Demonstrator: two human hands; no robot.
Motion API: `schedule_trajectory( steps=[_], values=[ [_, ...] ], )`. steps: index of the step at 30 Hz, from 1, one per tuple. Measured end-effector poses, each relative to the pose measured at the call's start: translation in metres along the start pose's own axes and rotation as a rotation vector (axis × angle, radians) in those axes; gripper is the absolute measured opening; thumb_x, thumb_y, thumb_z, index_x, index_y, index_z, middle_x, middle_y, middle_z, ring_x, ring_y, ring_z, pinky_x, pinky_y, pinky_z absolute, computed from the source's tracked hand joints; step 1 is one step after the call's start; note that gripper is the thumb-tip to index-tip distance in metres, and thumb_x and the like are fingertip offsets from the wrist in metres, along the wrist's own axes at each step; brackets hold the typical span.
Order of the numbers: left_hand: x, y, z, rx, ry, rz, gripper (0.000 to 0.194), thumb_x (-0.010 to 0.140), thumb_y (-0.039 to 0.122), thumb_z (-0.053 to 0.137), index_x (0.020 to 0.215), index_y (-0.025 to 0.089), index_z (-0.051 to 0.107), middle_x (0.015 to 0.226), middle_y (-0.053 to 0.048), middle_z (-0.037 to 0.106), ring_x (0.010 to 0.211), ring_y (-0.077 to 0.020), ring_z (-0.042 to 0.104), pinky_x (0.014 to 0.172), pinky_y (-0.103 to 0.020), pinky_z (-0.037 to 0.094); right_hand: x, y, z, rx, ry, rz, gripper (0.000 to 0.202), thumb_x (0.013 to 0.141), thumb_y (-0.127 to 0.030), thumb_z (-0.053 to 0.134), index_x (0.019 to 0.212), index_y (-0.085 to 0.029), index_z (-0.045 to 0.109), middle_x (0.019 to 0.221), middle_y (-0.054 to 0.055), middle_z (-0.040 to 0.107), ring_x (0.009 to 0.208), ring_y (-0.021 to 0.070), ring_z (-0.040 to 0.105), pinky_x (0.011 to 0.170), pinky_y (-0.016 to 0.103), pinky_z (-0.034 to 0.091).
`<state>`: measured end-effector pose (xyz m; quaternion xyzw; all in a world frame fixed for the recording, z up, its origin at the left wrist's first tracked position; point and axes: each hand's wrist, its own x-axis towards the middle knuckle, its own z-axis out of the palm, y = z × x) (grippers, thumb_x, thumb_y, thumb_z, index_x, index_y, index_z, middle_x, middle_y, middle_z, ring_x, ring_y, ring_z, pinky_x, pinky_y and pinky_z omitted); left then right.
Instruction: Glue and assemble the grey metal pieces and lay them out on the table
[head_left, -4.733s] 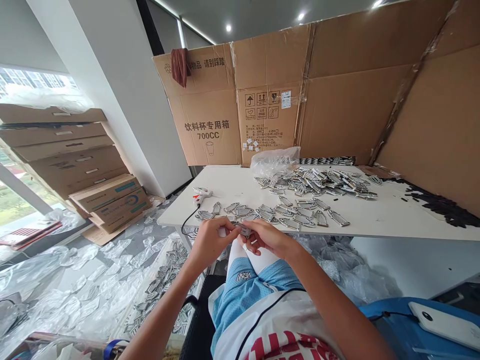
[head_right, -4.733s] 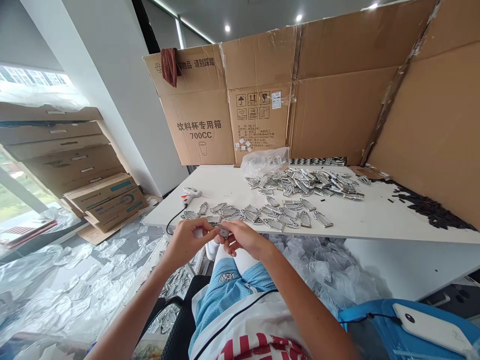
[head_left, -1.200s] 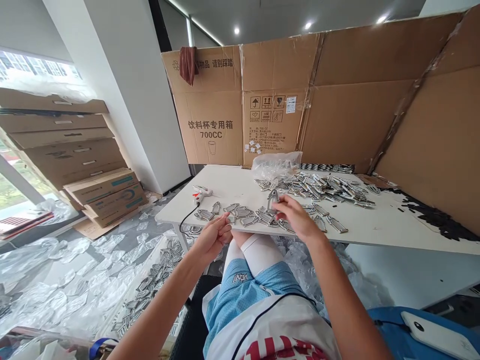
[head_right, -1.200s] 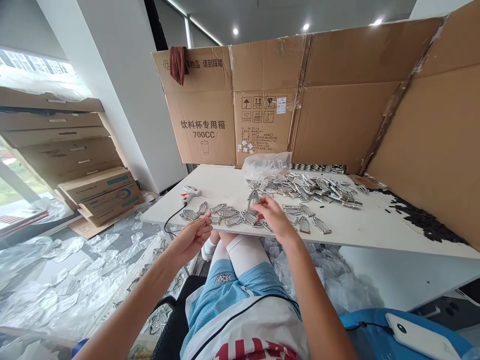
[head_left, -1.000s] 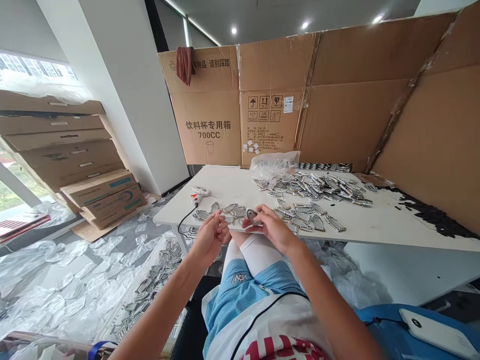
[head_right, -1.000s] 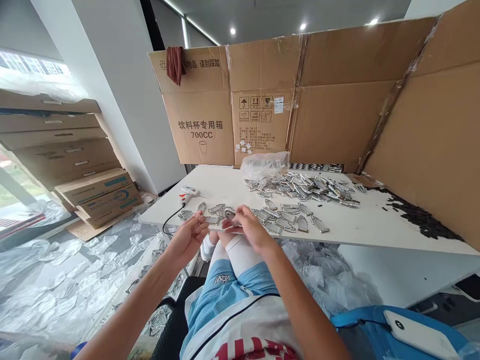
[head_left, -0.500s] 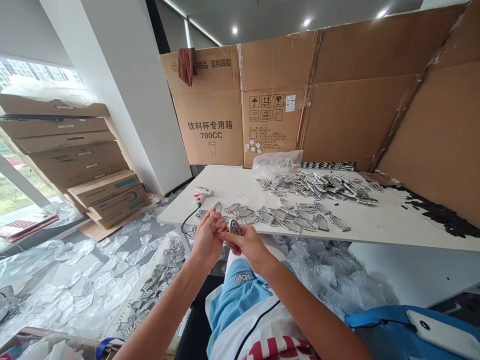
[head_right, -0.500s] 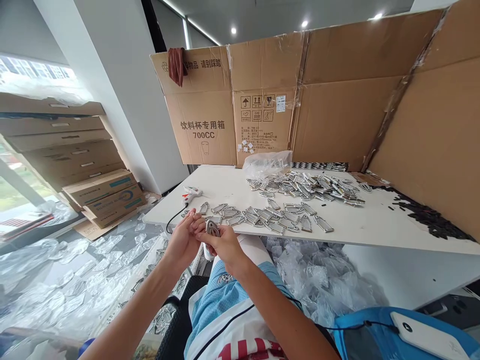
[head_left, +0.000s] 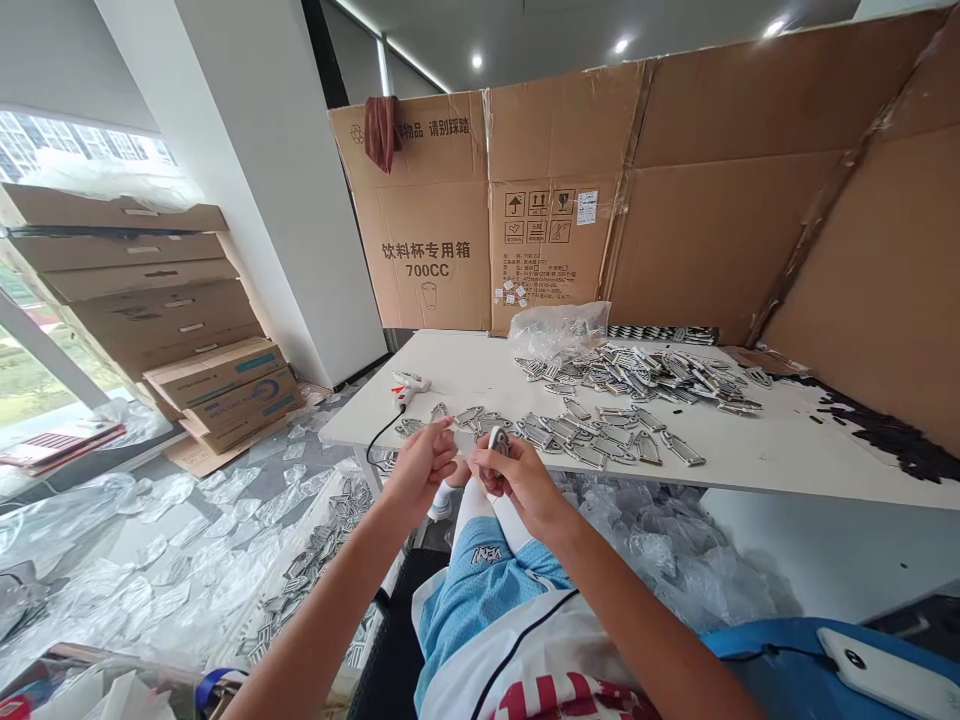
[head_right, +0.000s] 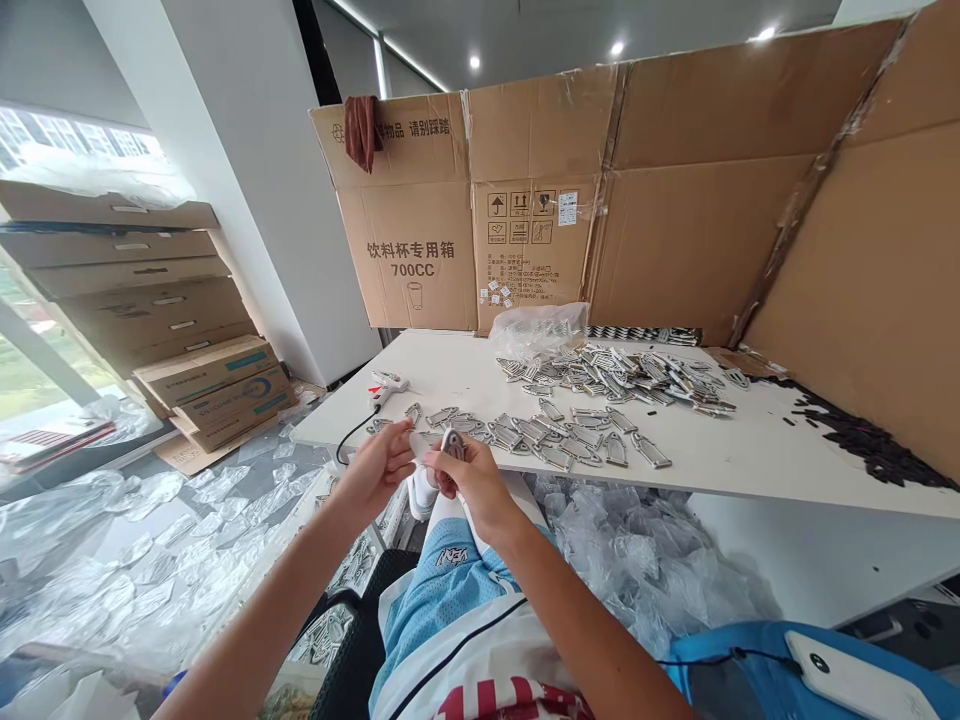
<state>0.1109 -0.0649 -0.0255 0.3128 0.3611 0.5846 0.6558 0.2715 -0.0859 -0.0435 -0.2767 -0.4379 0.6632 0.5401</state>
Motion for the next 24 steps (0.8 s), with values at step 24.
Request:
schedule_trajectory(
  steps=[24],
  values=[
    [-0.034,0.007,0.018,0.898,-0.255,0.418,0.021,0.098,0.041,0.071,0.093,0.021,0.074,0.069,-0.002,0.071,0.058,-0.0149,0.054,0.059,-0.025,0.037,-0.007,-0.022,-0.013,0.08,-0.084,0.193,0.07,0.091,-0.086,0.053,0.127,-0.025,0.053,0.086,0.002,0.066,0.069,0.0213,0.064,0.054,0.033,0.054]
  ],
)
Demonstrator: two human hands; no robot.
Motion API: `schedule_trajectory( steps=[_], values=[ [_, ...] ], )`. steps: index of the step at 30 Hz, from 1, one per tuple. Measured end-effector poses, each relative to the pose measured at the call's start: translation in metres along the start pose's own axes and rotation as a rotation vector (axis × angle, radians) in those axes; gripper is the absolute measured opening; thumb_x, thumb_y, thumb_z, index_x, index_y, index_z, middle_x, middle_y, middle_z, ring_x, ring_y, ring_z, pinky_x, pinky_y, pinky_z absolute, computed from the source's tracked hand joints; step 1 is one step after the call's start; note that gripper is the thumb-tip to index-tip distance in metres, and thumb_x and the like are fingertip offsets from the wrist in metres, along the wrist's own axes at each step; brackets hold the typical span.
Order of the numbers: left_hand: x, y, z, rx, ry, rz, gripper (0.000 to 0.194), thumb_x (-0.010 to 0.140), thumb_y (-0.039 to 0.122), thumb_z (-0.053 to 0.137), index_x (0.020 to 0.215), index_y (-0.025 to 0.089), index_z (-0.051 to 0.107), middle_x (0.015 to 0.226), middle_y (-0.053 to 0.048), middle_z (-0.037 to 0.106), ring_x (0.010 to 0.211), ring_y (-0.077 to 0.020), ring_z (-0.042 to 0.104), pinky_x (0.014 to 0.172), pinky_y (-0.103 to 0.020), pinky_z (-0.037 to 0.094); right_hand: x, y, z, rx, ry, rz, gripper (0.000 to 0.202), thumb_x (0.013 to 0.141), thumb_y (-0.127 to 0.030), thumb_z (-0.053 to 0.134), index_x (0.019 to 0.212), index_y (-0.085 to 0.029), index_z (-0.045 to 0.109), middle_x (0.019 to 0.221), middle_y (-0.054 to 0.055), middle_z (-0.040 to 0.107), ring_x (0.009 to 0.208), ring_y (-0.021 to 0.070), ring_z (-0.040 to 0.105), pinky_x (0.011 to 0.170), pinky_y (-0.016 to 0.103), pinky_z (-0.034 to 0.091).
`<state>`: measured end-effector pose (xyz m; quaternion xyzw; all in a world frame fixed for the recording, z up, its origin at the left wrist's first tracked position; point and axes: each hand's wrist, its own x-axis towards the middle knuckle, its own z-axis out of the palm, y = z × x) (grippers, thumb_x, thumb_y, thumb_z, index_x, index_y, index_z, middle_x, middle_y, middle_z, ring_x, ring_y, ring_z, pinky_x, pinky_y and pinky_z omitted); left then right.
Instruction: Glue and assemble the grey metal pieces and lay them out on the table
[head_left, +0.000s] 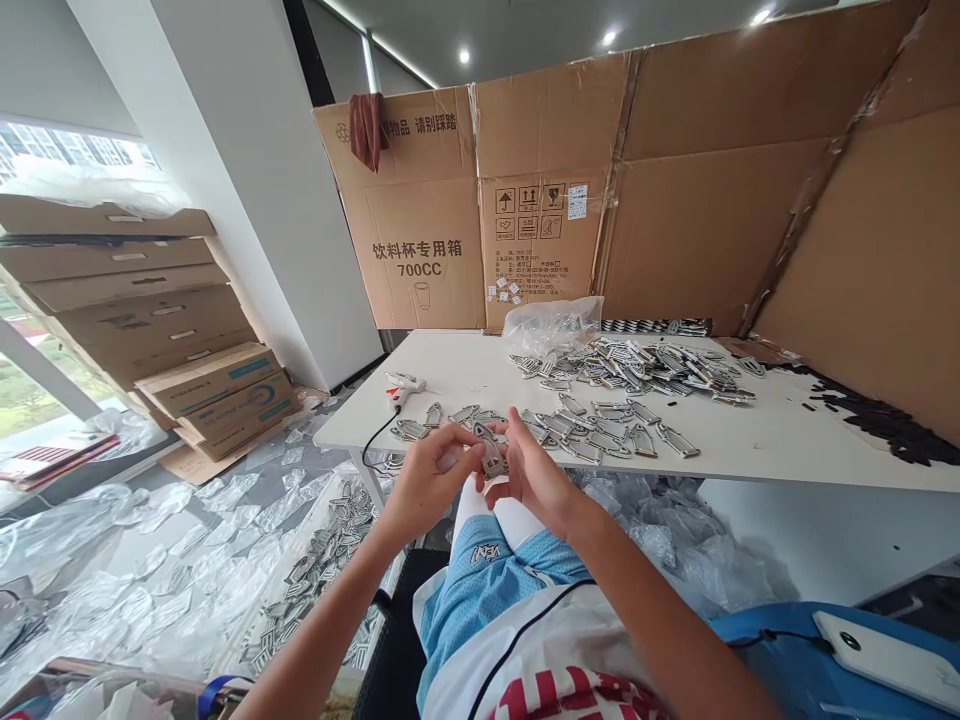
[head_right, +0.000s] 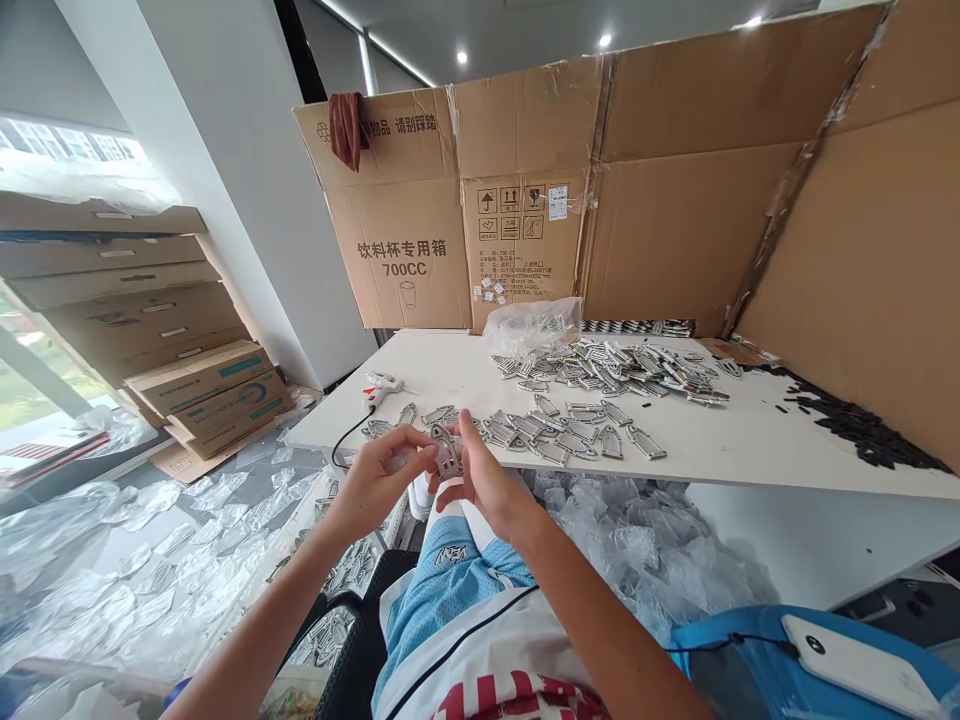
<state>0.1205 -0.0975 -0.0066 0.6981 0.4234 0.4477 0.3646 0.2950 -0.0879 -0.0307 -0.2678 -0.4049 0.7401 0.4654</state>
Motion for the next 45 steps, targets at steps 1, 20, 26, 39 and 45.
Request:
schedule_trajectory(
  steps=[1,20,26,39,45],
  values=[
    [0.0,-0.001,0.001,0.019,-0.023,-0.004,0.02,0.099,0.04,0.069,0.093,0.021,0.073,0.069,-0.002,0.072,0.059,-0.0156,0.056,0.061,-0.025,0.039,0.0,0.001,0.0,0.0,0.005,-0.001,0.072,0.091,-0.086,0.053,0.13,-0.025,0.053,0.087,0.002,0.066,0.068,0.0211,0.064,0.054,0.034,0.054],
    [-0.001,0.004,0.005,0.168,-0.024,0.01,0.015,0.094,0.031,0.07,0.08,0.025,0.071,0.059,0.001,0.068,0.054,-0.0174,0.047,0.061,-0.026,0.033,0.002,0.01,-0.003,-0.079,0.026,-0.002,0.073,0.091,-0.088,0.05,0.129,-0.027,0.056,0.086,0.001,0.061,0.069,0.0201,0.063,0.059,0.034,0.056],
    [-0.001,-0.001,0.008,0.167,0.116,0.005,0.03,0.084,0.03,0.081,0.065,0.024,0.058,0.054,0.002,0.061,0.051,-0.0162,0.041,0.058,-0.026,0.028,-0.004,0.007,0.006,-0.104,0.016,-0.042,0.069,0.092,-0.087,0.051,0.125,-0.027,0.059,0.086,0.002,0.06,0.074,0.0205,0.06,0.062,0.033,0.051],
    [0.005,-0.018,-0.005,-0.017,-0.069,-0.141,0.035,0.087,0.045,0.081,0.079,0.024,0.054,0.053,0.006,0.053,0.047,-0.0118,0.034,0.047,-0.025,0.018,-0.006,0.009,0.003,-0.327,-0.019,-0.101,0.044,0.098,-0.045,0.059,0.132,-0.029,0.036,0.085,-0.002,0.061,0.071,0.0198,0.062,0.056,0.03,0.048],
    [0.013,-0.017,-0.009,-0.131,0.022,-0.164,0.043,0.077,0.045,0.09,0.068,0.021,0.056,0.054,0.007,0.038,0.049,-0.0087,0.027,0.047,-0.025,0.011,-0.005,0.007,-0.004,-0.855,0.052,-0.433,0.048,0.088,-0.016,0.062,0.131,-0.029,0.046,0.117,0.005,0.06,0.076,0.0155,0.06,0.067,0.032,0.053]
  ],
)
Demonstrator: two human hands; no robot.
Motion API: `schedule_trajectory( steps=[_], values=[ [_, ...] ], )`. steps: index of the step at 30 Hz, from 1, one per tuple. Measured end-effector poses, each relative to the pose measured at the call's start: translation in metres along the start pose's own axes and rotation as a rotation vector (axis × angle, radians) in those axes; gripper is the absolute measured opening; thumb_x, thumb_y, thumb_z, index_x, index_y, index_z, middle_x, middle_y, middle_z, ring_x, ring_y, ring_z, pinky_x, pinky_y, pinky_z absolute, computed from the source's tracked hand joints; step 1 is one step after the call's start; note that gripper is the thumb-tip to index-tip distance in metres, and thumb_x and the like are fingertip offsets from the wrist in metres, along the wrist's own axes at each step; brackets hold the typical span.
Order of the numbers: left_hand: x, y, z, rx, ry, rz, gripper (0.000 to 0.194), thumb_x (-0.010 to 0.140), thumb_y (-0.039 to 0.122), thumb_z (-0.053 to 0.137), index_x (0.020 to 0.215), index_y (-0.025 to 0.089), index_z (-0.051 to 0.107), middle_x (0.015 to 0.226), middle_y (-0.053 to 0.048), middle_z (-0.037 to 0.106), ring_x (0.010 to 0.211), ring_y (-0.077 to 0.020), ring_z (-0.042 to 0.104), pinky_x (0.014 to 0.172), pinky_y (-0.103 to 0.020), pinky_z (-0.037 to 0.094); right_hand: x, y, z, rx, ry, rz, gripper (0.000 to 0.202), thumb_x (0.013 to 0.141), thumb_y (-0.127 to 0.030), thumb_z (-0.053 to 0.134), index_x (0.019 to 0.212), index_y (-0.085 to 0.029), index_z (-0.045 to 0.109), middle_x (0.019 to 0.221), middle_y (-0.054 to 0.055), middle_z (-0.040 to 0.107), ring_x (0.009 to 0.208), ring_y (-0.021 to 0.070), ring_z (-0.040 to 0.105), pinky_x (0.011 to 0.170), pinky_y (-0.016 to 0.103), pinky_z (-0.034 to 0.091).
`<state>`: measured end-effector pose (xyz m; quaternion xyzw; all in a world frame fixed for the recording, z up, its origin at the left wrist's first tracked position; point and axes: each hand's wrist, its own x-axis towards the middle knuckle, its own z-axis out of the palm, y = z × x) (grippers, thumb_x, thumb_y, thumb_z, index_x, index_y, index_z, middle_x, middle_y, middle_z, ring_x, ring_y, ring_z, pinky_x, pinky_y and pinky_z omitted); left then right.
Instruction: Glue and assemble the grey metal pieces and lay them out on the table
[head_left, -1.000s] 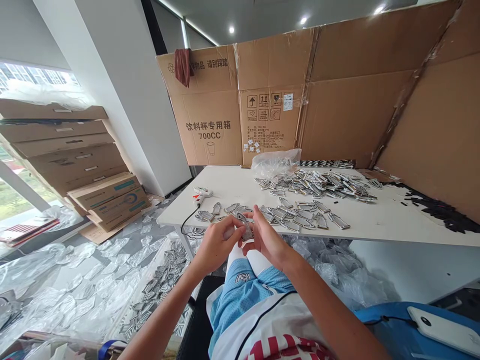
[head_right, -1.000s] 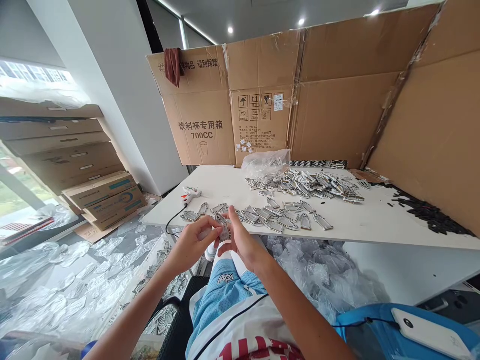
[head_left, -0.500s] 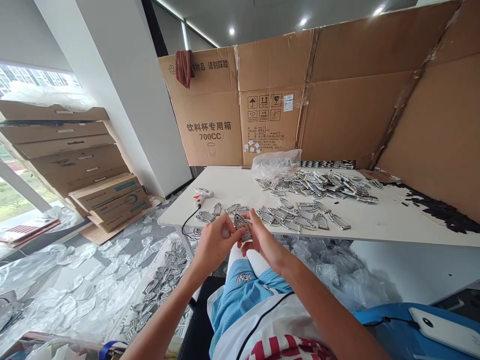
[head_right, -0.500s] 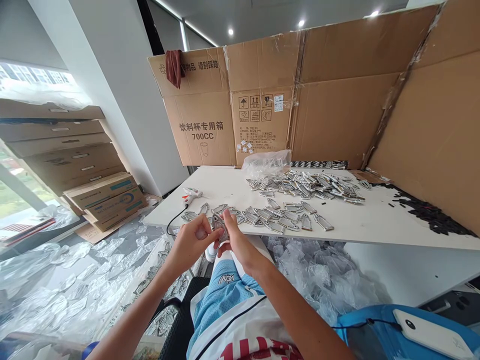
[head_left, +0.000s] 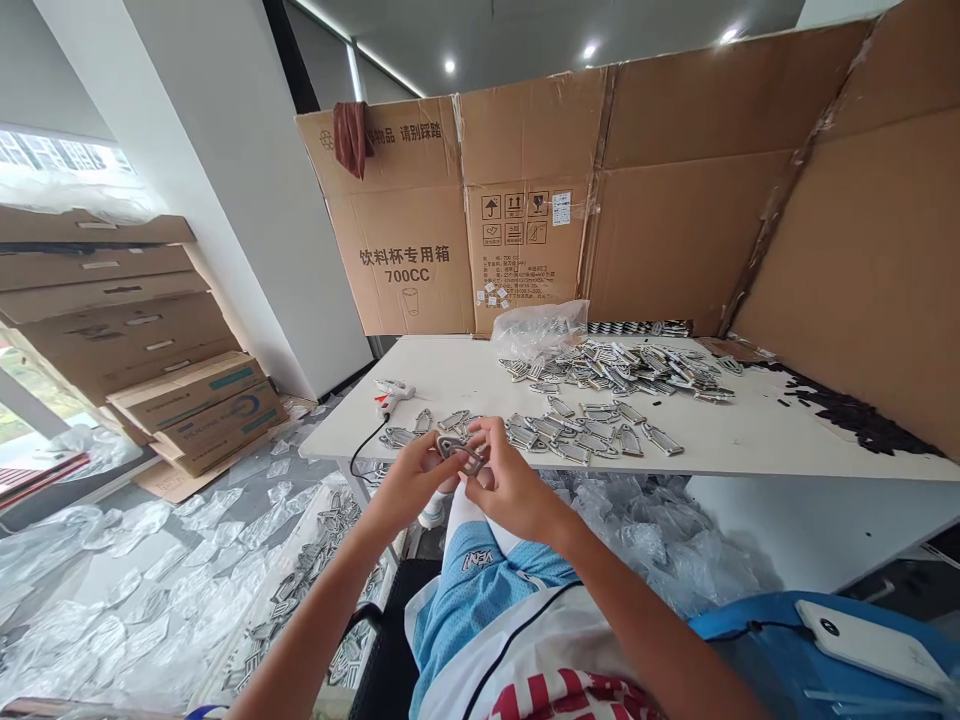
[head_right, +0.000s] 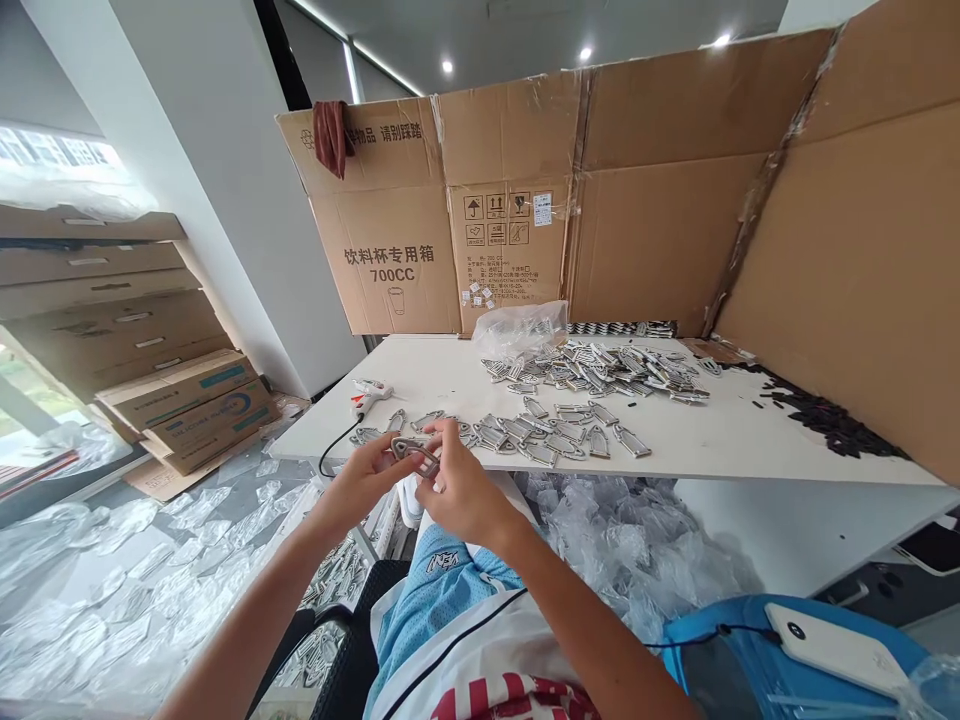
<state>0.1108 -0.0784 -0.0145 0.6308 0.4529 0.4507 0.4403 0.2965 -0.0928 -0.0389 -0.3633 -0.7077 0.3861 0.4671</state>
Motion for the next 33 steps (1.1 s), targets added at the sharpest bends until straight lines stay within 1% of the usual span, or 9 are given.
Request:
schedule_trajectory(
  steps=[4,7,10,12,16,20,23,28,33],
  values=[
    [0.001,0.006,0.0,-0.179,-0.01,-0.168,0.036,0.079,0.047,0.09,0.079,0.017,0.068,0.055,0.008,0.033,0.047,-0.0063,0.024,0.046,-0.023,0.01,0.003,-0.005,-0.003,-0.289,0.072,-0.22,0.017,0.091,-0.013,0.063,0.101,-0.025,0.059,0.115,0.007,0.061,0.099,0.0233,0.062,0.077,0.035,0.053],
    [0.0,0.008,-0.001,-0.3,-0.05,-0.263,0.044,0.078,0.046,0.091,0.07,0.018,0.059,0.057,0.009,0.03,0.047,-0.0047,0.023,0.046,-0.02,0.015,0.006,-0.006,-0.004,-0.451,0.098,-0.294,0.013,0.093,-0.018,0.071,0.095,-0.025,0.06,0.102,0.006,0.066,0.102,0.0267,0.061,0.086,0.04,0.05],
    [0.0,0.006,-0.001,-0.377,-0.142,-0.276,0.053,0.082,0.049,0.089,0.065,0.019,0.049,0.059,0.01,0.026,0.049,-0.005,0.023,0.046,-0.019,0.019,0.009,-0.004,-0.008,-0.52,0.13,-0.329,0.01,0.095,-0.02,0.071,0.093,-0.025,0.062,0.096,0.006,0.069,0.099,0.0265,0.061,0.085,0.039,0.048],
    [0.002,0.003,-0.001,-0.419,-0.189,-0.281,0.052,0.086,0.052,0.085,0.067,0.019,0.05,0.061,0.01,0.026,0.049,-0.0051,0.022,0.045,-0.018,0.021,0.012,0.0,-0.019,-0.536,0.159,-0.33,0.009,0.095,-0.021,0.071,0.092,-0.025,0.063,0.093,0.005,0.07,0.096,0.0258,0.062,0.085,0.038,0.048],
    [0.006,-0.003,-0.002,-0.468,-0.22,-0.322,0.048,0.089,0.057,0.081,0.077,0.017,0.058,0.062,0.009,0.03,0.048,-0.0036,0.019,0.043,-0.016,0.018,0.018,0.022,-0.067,-0.63,0.316,-0.216,0.008,0.095,-0.028,0.071,0.089,-0.025,0.066,0.092,0.005,0.073,0.094,0.0265,0.063,0.083,0.037,0.047],
    [0.009,-0.009,-0.002,-0.472,-0.272,-0.327,0.06,0.093,0.062,0.075,0.064,0.019,0.044,0.056,0.009,0.028,0.047,-0.0038,0.018,0.042,-0.017,0.017,0.016,0.064,-0.128,-0.66,0.459,-0.036,0.013,0.088,-0.037,0.074,0.083,-0.026,0.068,0.088,0.004,0.075,0.087,0.0255,0.065,0.076,0.035,0.046],
    [0.01,-0.01,-0.003,-0.529,-0.281,-0.337,0.065,0.095,0.064,0.07,0.061,0.021,0.035,0.053,0.009,0.026,0.046,-0.0048,0.015,0.041,-0.019,0.015,0.01,0.093,-0.161,-0.682,0.478,0.087,0.017,0.082,-0.04,0.075,0.077,-0.026,0.067,0.082,0.002,0.075,0.082,0.0251,0.066,0.077,0.036,0.045],
    [0.01,-0.01,-0.002,-0.594,-0.256,-0.381,0.067,0.095,0.061,0.072,0.06,0.022,0.031,0.05,0.01,0.022,0.045,-0.0055,0.014,0.04,-0.019,0.017,0.001,0.117,-0.183,-0.726,0.466,0.239,0.017,0.075,-0.041,0.077,0.072,-0.026,0.069,0.084,0.003,0.077,0.083,0.0267,0.066,0.075,0.036,0.042],
    [0.012,-0.009,-0.002,-0.684,-0.17,-0.418,0.061,0.096,0.054,0.073,0.061,0.021,0.035,0.052,0.01,0.022,0.046,-0.0059,0.014,0.04,-0.019,0.017,-0.003,0.124,-0.188,-0.699,0.42,0.249,0.021,0.076,-0.047,0.074,0.076,-0.026,0.073,0.089,0.005,0.079,0.081,0.0267,0.065,0.076,0.037,0.044]
  ],
)
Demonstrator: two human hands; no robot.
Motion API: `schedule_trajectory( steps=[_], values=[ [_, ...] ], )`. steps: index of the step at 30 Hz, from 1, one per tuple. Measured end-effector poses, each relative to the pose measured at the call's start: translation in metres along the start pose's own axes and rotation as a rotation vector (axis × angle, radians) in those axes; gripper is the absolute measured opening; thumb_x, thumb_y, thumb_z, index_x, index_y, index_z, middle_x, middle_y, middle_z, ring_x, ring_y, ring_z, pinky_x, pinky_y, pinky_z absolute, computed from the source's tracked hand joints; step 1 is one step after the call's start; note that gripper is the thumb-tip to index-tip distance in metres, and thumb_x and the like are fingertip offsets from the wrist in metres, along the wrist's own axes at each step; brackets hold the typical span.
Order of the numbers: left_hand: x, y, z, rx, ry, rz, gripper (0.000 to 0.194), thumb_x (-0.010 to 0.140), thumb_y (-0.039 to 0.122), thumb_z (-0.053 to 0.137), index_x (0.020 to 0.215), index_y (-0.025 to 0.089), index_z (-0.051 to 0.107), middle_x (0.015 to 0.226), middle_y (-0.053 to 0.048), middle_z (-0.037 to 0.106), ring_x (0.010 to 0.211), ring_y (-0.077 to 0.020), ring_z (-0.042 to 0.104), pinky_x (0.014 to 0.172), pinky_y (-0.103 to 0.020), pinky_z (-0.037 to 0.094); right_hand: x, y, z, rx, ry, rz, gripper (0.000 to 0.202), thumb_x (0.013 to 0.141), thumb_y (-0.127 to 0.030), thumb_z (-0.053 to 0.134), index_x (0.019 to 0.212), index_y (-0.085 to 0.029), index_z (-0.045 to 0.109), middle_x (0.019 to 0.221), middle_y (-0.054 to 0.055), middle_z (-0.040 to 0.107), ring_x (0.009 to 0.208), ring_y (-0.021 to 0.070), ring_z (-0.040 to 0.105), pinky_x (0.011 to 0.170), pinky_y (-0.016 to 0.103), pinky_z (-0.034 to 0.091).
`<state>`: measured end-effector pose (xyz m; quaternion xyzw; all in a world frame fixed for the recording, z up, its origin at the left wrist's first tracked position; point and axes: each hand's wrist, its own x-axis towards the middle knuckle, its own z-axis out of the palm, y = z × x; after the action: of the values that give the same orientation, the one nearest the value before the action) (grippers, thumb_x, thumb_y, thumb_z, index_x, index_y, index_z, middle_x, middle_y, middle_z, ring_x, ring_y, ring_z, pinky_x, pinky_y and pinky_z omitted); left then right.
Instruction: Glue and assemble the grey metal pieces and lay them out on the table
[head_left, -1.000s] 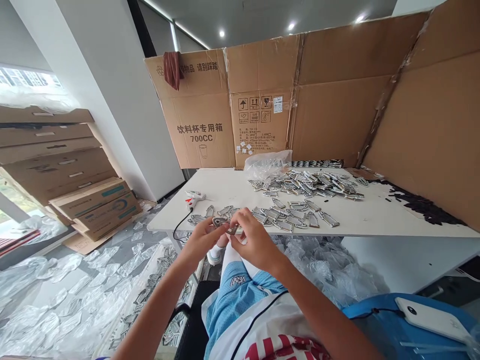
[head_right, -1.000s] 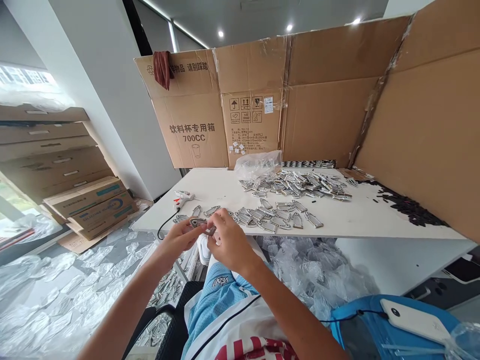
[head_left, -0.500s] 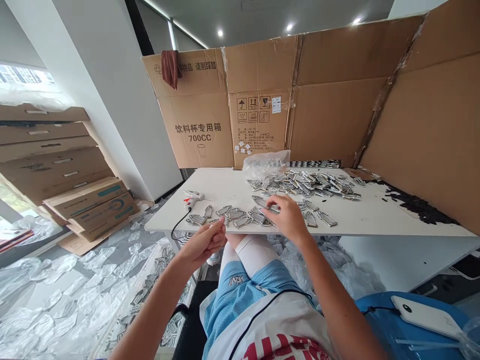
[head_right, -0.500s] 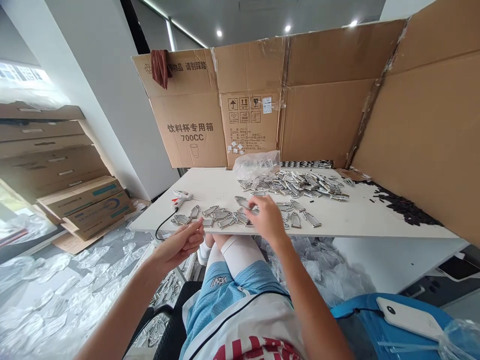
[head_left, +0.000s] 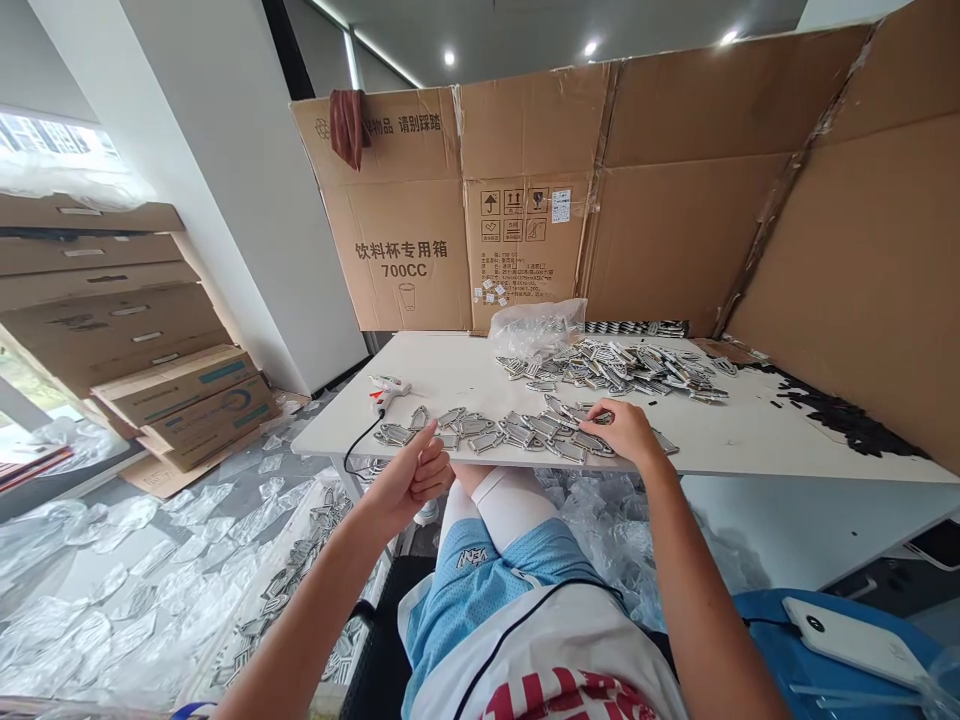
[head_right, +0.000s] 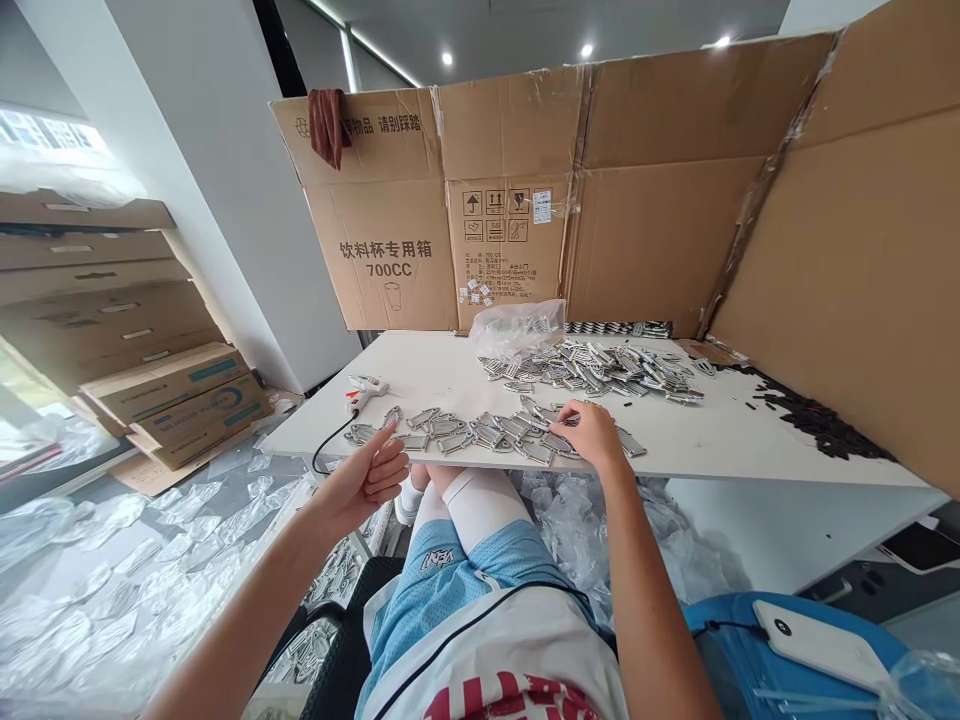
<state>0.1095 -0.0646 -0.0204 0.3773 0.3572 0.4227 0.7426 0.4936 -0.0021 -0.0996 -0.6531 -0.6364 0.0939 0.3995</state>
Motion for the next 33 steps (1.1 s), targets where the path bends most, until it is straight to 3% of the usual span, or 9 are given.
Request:
schedule_trajectory(
  steps=[4,8,11,14,17,21,25,29,33],
  values=[
    [-0.001,0.005,-0.004,-0.146,0.033,-0.049,0.04,0.091,0.041,0.066,0.065,0.02,0.045,0.055,0.007,0.027,0.045,-0.0064,0.02,0.039,-0.019,0.02,0.008,0.002,0.001,0.036,-0.01,-0.052,0.026,0.082,-0.05,0.07,0.083,-0.025,0.076,0.098,0.007,0.08,0.082,0.0264,0.066,0.079,0.038,0.047],
    [-0.003,0.009,-0.008,-0.256,0.052,-0.039,0.014,0.074,0.024,0.061,0.07,0.018,0.049,0.06,0.005,0.032,0.044,-0.0069,0.027,0.038,-0.019,0.022,0.047,-0.006,0.015,-0.03,-0.018,-0.099,0.028,0.091,-0.046,0.062,0.092,-0.022,0.076,0.104,0.01,0.08,0.089,0.026,0.068,0.084,0.036,0.049],
    [-0.003,0.008,-0.007,-0.3,0.085,-0.036,0.01,0.07,0.016,0.059,0.07,0.018,0.048,0.061,0.005,0.032,0.041,-0.0064,0.027,0.036,-0.018,0.02,0.091,-0.013,0.039,-0.066,-0.105,-0.109,0.019,0.092,-0.034,0.062,0.092,-0.021,0.077,0.101,0.008,0.08,0.089,0.0233,0.07,0.084,0.033,0.05],
    [-0.002,0.005,-0.005,-0.329,0.116,-0.044,0.009,0.075,0.011,0.055,0.072,0.017,0.049,0.062,0.006,0.032,0.04,-0.0052,0.025,0.035,-0.017,0.019,0.128,-0.016,0.065,-0.128,-0.199,-0.082,0.009,0.087,-0.023,0.07,0.091,-0.02,0.078,0.101,0.009,0.079,0.092,0.0228,0.071,0.085,0.032,0.05],
    [0.0,0.002,-0.002,-0.336,0.152,-0.013,0.012,0.082,0.006,0.051,0.075,0.016,0.051,0.065,0.006,0.035,0.039,-0.0037,0.026,0.034,-0.016,0.02,0.148,-0.011,0.083,-0.197,-0.269,-0.052,0.013,0.09,-0.028,0.077,0.098,-0.019,0.077,0.108,0.009,0.077,0.098,0.023,0.069,0.092,0.037,0.053],
    [0.001,-0.002,0.001,-0.306,0.165,0.035,0.014,0.093,0.005,0.054,0.082,0.013,0.056,0.068,0.006,0.039,0.041,-0.0015,0.026,0.035,-0.015,0.022,0.156,0.0,0.093,-0.243,-0.313,-0.032,0.025,0.1,-0.041,0.071,0.108,-0.018,0.072,0.12,0.008,0.072,0.106,0.0222,0.068,0.098,0.044,0.055],
    [-0.001,-0.004,0.003,-0.223,0.145,0.081,0.009,0.096,0.009,0.066,0.088,0.011,0.062,0.07,0.006,0.042,0.043,-0.0001,0.024,0.037,-0.013,0.022,0.155,0.0,0.09,-0.215,-0.29,-0.065,0.021,0.097,-0.037,0.074,0.102,-0.017,0.07,0.111,0.006,0.072,0.102,0.0218,0.067,0.095,0.043,0.054],
    [-0.003,-0.005,0.001,-0.114,0.144,0.126,0.021,0.091,0.021,0.079,0.082,0.01,0.064,0.064,0.009,0.035,0.045,-0.0007,0.019,0.038,-0.013,0.018,0.148,-0.017,0.076,-0.11,-0.257,-0.163,0.014,0.08,-0.017,0.079,0.086,-0.019,0.065,0.09,0.003,0.072,0.087,0.0199,0.064,0.085,0.034,0.05],
    [-0.005,-0.006,0.0,-0.028,0.153,0.181,0.025,0.087,0.03,0.086,0.09,0.011,0.07,0.065,0.007,0.042,0.046,-0.0015,0.016,0.038,-0.015,0.017,0.132,-0.047,0.059,0.014,-0.119,-0.242,0.011,0.082,-0.018,0.069,0.085,-0.022,0.06,0.092,0.006,0.071,0.099,0.0248,0.059,0.091,0.036,0.045]
  ],
)
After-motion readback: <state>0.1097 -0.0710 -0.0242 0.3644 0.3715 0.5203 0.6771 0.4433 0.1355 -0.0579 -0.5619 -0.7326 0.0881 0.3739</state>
